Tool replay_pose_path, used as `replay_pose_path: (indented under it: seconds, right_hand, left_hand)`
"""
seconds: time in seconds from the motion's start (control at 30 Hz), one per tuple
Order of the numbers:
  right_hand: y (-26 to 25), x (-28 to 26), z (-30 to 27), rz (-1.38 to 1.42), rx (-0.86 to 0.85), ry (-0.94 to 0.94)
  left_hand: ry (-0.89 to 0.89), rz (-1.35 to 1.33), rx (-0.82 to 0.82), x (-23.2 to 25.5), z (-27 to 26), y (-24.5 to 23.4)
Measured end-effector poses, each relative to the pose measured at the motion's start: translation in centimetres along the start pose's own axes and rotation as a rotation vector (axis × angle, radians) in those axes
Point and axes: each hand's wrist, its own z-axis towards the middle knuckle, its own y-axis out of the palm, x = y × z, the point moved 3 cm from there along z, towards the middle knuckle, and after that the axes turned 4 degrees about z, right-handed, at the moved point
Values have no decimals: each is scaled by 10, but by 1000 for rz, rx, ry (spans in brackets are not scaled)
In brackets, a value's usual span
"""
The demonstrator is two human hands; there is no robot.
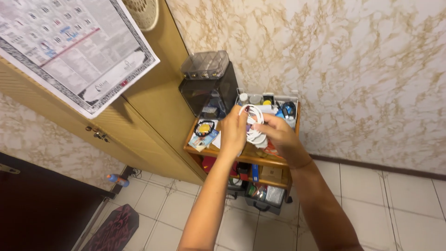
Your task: The person unplugs an extension cord, coils it, and then organizes various items on a small shelf unit.
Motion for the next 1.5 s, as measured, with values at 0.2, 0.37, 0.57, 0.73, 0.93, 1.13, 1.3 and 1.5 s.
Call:
replay_pose_path:
  seconds: [0.2, 0.37, 0.57, 0.73, 0.93, 1.13, 1.3, 1.5]
  right_hand:
    - [4, 24, 11, 370, 2, 54]
    - [-10, 63, 27, 485, 163, -15]
    - [-21, 101, 47, 251, 213, -155]
    - [-15, 87, 64, -72, 341, -174]
    - [-108, 165, 115, -474, 692, -39]
    - [-238, 207, 163, -737, 576, -10]
    - [-380, 256, 237, -844, 642, -5]
    - [-463, 338, 270, -857, 549, 60]
  left_hand:
    - [-101, -542, 0, -79, 11, 39]
    - [183, -43, 84, -58, -3, 18]
    - [224, 199, -77, -118, 1, 27]
    - [-280, -392, -336, -124, 4, 42]
    - [-256, -74, -187, -119, 17, 104]
    - [-203, -38, -186, -165, 42, 216]
    - [227, 302, 26, -202, 90, 307]
    - [68, 502, -383, -240, 101, 393]
